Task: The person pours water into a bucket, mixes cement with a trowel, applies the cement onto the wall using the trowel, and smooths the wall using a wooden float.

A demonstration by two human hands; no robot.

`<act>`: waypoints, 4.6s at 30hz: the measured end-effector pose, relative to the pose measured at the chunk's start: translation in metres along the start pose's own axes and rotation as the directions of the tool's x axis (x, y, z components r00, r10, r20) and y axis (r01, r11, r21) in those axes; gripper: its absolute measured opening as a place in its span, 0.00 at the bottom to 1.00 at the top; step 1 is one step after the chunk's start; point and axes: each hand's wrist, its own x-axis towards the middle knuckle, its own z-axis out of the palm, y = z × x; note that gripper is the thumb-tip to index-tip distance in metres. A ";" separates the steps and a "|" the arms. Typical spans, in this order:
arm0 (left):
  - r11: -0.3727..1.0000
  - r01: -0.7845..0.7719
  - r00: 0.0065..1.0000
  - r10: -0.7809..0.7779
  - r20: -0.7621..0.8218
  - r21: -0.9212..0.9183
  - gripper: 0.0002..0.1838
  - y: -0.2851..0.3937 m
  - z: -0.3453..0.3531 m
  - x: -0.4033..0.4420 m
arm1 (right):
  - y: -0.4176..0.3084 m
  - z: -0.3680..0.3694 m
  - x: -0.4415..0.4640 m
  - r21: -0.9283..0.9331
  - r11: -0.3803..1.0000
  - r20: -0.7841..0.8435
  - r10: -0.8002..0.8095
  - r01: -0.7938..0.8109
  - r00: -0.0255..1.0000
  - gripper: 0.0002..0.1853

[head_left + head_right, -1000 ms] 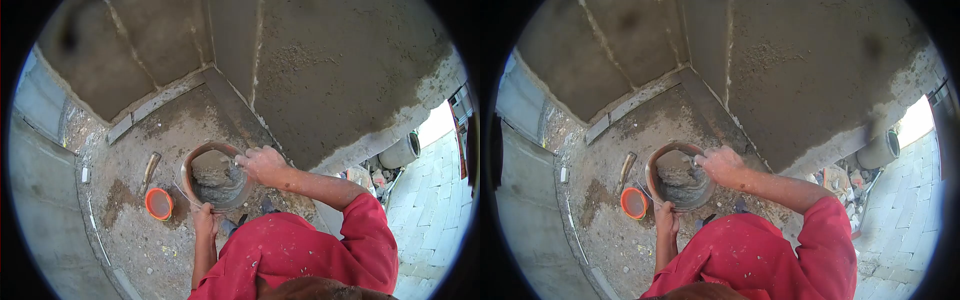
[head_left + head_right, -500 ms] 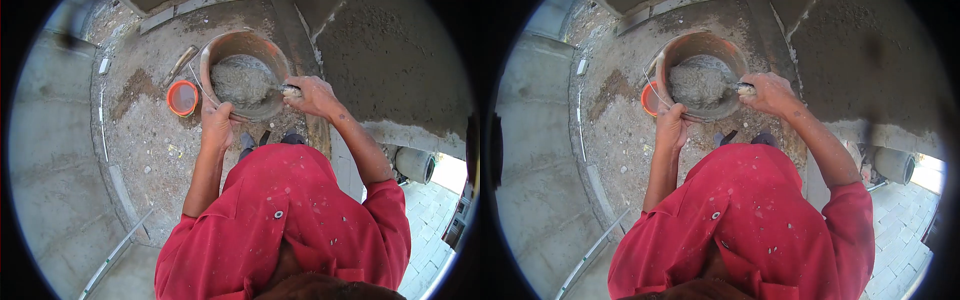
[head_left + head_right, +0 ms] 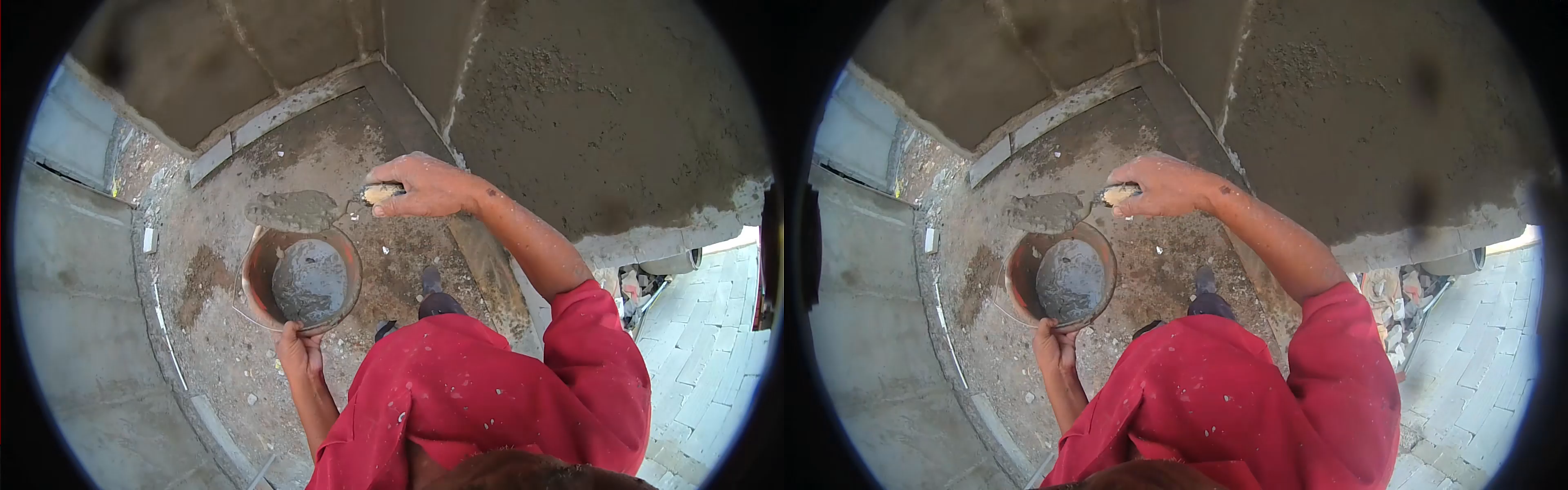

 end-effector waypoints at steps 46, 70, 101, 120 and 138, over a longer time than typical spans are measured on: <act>0.976 -0.194 0.962 0.171 0.213 0.094 0.45 0.009 0.105 0.002 | -0.003 -0.072 -0.003 -0.111 0.978 -0.082 -0.185 0.176 0.979 0.24; 0.959 -0.030 0.965 -0.046 0.259 0.282 0.39 -0.025 0.130 0.026 | 0.024 -0.048 -0.060 -0.774 0.552 -0.312 0.094 -0.310 0.945 0.13; 0.978 0.076 0.984 -0.042 -0.175 0.194 0.23 -0.078 0.091 0.044 | 0.396 -0.257 -0.015 0.460 0.826 -0.486 0.541 -0.325 0.686 0.17; 0.940 -0.118 0.949 0.012 0.314 0.321 0.36 -0.079 0.186 0.026 | 0.113 0.013 -0.026 -0.716 0.682 0.022 0.239 -0.151 0.971 0.16; 0.951 -0.017 0.988 -0.031 0.151 0.310 0.28 -0.024 0.155 0.016 | 0.155 -0.094 -0.076 0.447 0.880 0.108 0.126 -0.161 0.986 0.20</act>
